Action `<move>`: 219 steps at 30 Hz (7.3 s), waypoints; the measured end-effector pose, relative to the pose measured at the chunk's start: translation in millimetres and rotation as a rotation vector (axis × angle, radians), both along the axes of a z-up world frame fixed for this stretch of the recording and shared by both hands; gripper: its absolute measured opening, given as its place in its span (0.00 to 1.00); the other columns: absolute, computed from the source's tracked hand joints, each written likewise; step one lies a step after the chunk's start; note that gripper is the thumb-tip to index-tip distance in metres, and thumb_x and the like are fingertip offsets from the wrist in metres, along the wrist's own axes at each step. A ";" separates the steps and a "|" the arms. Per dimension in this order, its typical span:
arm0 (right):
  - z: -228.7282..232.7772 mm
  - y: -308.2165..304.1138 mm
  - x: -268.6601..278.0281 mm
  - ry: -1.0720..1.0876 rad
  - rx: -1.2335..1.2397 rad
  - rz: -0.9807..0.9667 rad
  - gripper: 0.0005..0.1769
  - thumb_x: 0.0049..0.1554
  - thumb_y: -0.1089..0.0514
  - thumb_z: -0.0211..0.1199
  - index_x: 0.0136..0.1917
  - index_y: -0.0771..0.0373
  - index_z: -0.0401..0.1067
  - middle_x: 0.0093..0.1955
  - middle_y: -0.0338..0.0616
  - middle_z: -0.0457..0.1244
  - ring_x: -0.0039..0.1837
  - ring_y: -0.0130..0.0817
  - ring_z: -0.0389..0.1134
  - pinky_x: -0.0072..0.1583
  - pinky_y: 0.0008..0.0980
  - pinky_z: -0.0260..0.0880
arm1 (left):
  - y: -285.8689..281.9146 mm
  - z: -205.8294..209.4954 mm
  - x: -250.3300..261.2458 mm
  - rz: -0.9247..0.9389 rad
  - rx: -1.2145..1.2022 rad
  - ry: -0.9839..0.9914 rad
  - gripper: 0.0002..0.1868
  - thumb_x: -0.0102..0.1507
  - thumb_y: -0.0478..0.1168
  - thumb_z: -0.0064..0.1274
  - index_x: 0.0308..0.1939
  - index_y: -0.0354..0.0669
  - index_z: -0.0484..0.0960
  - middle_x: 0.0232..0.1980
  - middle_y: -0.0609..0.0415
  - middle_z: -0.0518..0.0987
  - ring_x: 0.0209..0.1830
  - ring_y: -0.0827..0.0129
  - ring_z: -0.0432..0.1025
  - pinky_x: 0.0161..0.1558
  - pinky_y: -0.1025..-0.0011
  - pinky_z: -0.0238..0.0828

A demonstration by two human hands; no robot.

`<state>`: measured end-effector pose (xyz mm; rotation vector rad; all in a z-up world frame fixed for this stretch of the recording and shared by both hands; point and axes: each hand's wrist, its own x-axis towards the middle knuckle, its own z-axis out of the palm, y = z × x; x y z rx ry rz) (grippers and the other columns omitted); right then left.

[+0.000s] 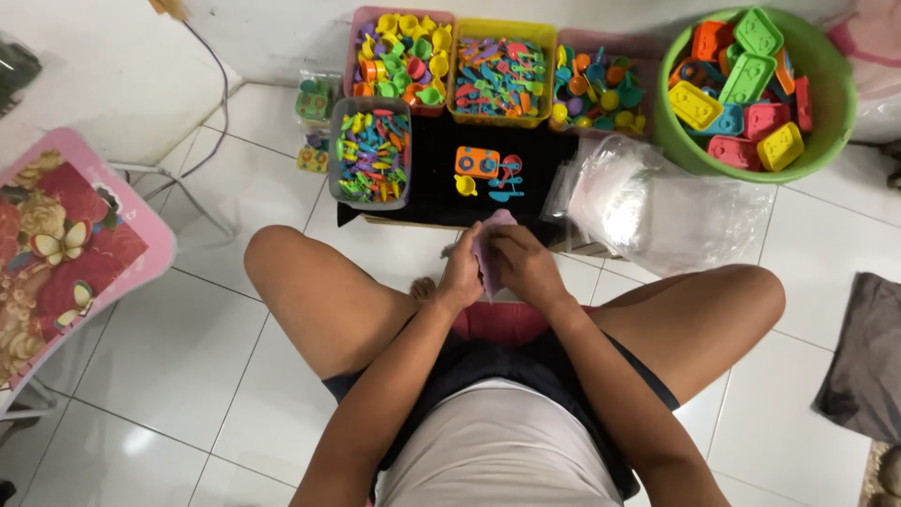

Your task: Cleaning small plastic toy letters and numbers by wiping them individually with a cloth.

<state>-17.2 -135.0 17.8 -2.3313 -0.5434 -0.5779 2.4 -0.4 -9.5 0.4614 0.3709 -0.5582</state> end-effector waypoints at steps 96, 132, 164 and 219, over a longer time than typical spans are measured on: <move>-28.0 171.2 222.6 0.388 0.093 0.122 0.06 0.57 0.64 0.66 0.49 0.60 0.80 0.44 0.42 0.70 0.50 0.40 0.73 0.54 0.34 0.74 | 0.4 5.7 50.2 0.156 0.487 0.145 0.22 0.65 0.50 0.52 0.61 0.48 0.76 0.64 0.51 0.75 0.68 0.63 0.66 0.69 0.62 0.58; 118.8 -9.9 72.7 -0.192 -0.062 0.199 0.04 0.57 0.68 0.63 0.43 0.65 0.79 0.46 0.49 0.70 0.50 0.49 0.72 0.54 0.39 0.75 | 1.7 134.5 64.9 0.008 -0.003 -0.169 0.19 0.65 0.59 0.55 0.42 0.50 0.85 0.46 0.57 0.83 0.48 0.71 0.75 0.55 0.74 0.73; 149.7 -50.4 210.2 -0.207 -0.119 0.174 0.13 0.48 0.69 0.61 0.48 0.64 0.77 0.51 0.51 0.69 0.54 0.53 0.71 0.57 0.43 0.74 | -22.7 183.4 197.3 0.015 0.059 -0.294 0.17 0.65 0.53 0.58 0.33 0.45 0.80 0.45 0.51 0.82 0.48 0.66 0.75 0.59 0.63 0.66; 154.8 -32.6 194.9 -0.148 0.123 -0.082 0.07 0.53 0.70 0.66 0.44 0.62 0.79 0.47 0.42 0.70 0.50 0.48 0.73 0.51 0.42 0.75 | -39.0 162.8 172.2 0.213 0.119 -0.651 0.21 0.73 0.48 0.40 0.58 0.34 0.78 0.54 0.48 0.80 0.52 0.68 0.72 0.64 0.64 0.63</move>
